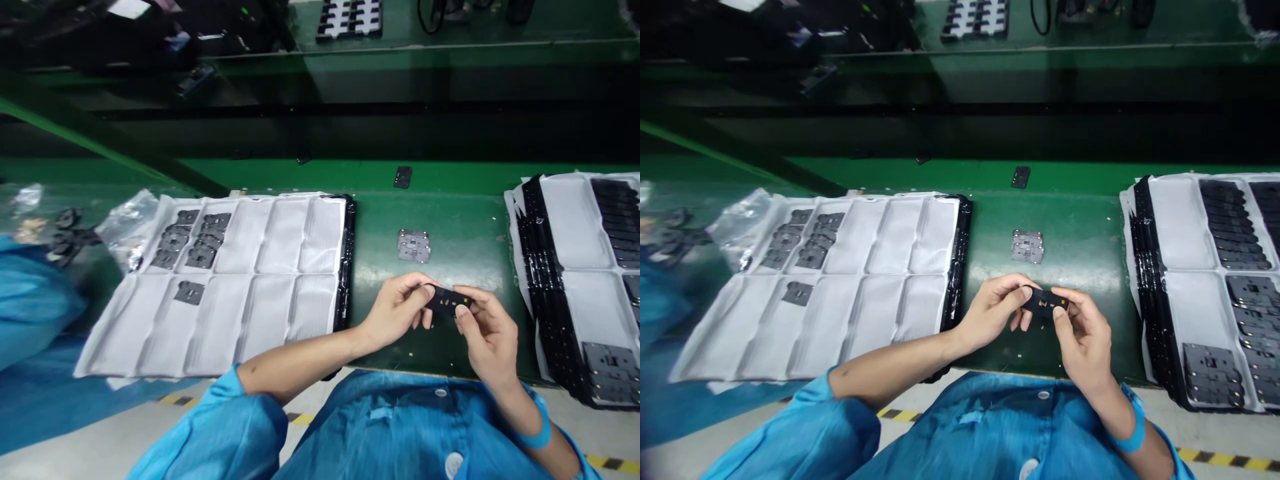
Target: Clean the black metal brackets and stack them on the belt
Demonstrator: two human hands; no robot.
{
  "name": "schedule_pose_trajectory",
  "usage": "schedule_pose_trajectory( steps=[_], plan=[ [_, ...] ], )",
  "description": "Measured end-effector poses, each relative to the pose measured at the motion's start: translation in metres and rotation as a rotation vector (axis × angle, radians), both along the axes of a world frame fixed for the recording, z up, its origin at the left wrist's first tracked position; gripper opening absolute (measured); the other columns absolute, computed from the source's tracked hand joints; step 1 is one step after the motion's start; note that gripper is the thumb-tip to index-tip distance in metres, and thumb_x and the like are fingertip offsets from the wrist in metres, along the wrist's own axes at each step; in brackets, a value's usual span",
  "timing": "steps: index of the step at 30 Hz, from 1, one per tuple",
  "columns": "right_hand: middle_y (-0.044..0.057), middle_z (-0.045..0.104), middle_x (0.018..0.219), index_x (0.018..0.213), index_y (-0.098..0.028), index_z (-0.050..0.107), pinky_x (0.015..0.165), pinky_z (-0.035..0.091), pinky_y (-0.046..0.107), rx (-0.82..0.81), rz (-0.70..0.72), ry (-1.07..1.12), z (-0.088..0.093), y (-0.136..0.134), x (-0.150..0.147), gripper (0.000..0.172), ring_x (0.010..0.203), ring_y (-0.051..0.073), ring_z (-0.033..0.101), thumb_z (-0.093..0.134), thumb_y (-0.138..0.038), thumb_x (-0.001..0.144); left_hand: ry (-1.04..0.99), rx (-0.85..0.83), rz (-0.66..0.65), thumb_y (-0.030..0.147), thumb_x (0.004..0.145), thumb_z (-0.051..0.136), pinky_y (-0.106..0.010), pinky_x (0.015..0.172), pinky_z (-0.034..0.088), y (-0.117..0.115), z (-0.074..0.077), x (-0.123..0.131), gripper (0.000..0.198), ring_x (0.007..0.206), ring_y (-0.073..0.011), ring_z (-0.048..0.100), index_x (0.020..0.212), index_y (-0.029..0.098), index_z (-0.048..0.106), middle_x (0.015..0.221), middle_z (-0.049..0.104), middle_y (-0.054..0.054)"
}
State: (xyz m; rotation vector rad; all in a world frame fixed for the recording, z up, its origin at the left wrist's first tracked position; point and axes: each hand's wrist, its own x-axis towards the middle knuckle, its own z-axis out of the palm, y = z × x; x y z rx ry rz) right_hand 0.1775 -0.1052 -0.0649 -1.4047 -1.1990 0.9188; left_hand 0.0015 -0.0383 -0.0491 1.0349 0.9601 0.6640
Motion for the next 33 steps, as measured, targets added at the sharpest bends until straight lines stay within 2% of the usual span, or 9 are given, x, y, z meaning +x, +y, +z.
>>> schedule_pose_trajectory(
  steps=[4, 8, 17, 24, 33],
  plan=[
    [0.000, 0.071, 0.074, 0.106, -0.021, 0.078, 0.054, 0.051, 0.024, -0.003, -0.058, -0.009, 0.000, 0.002, -0.001, 0.016, 0.055, 0.013, 0.059, 0.065, -0.028, 0.100, -0.061, -0.013, -0.025, 0.063, 0.098, 0.067, -0.020, 0.047, 0.046, -0.005, 0.001, 0.000, 0.052, 0.046, -0.0106, 0.059, 0.108, 0.012, 0.069, 0.059, 0.067, 0.001],
    [0.003, 0.074, 0.078, 0.100, -0.020, 0.079, 0.055, 0.052, 0.026, -0.010, -0.123, -0.036, -0.005, 0.002, -0.001, 0.020, 0.057, 0.014, 0.060, 0.064, -0.033, 0.102, -0.093, -0.020, -0.039, 0.069, 0.095, 0.069, -0.021, 0.049, 0.049, -0.007, 0.002, 0.003, 0.059, 0.049, -0.0122, 0.064, 0.109, 0.012, 0.067, 0.061, 0.069, -0.001],
    [0.006, 0.078, 0.094, 0.111, -0.022, 0.078, 0.062, 0.057, 0.028, -0.008, -0.044, -0.015, -0.001, 0.000, 0.000, 0.022, 0.065, 0.015, 0.066, 0.063, -0.036, 0.104, -0.134, -0.032, -0.009, 0.068, 0.096, 0.069, -0.022, 0.049, 0.050, -0.006, 0.002, 0.005, 0.054, 0.048, -0.0119, 0.064, 0.103, 0.015, 0.063, 0.064, 0.072, -0.002],
    [0.002, 0.074, 0.079, 0.102, -0.020, 0.079, 0.054, 0.054, 0.026, -0.048, -0.114, 0.010, -0.005, 0.001, -0.003, 0.022, 0.057, 0.014, 0.061, 0.065, -0.037, 0.102, -0.144, -0.003, -0.014, 0.068, 0.097, 0.068, -0.021, 0.050, 0.051, -0.009, 0.000, 0.005, 0.055, 0.051, -0.0119, 0.065, 0.104, 0.014, 0.063, 0.066, 0.071, -0.001],
    [0.001, 0.072, 0.074, 0.102, -0.020, 0.080, 0.056, 0.055, 0.027, -0.100, -0.070, 0.024, -0.007, 0.000, 0.002, 0.026, 0.058, 0.015, 0.062, 0.064, -0.041, 0.103, -0.128, 0.061, -0.013, 0.064, 0.102, 0.064, -0.021, 0.052, 0.053, -0.013, -0.001, 0.003, 0.052, 0.055, -0.0126, 0.067, 0.106, 0.013, 0.067, 0.067, 0.070, -0.002]
  ],
)
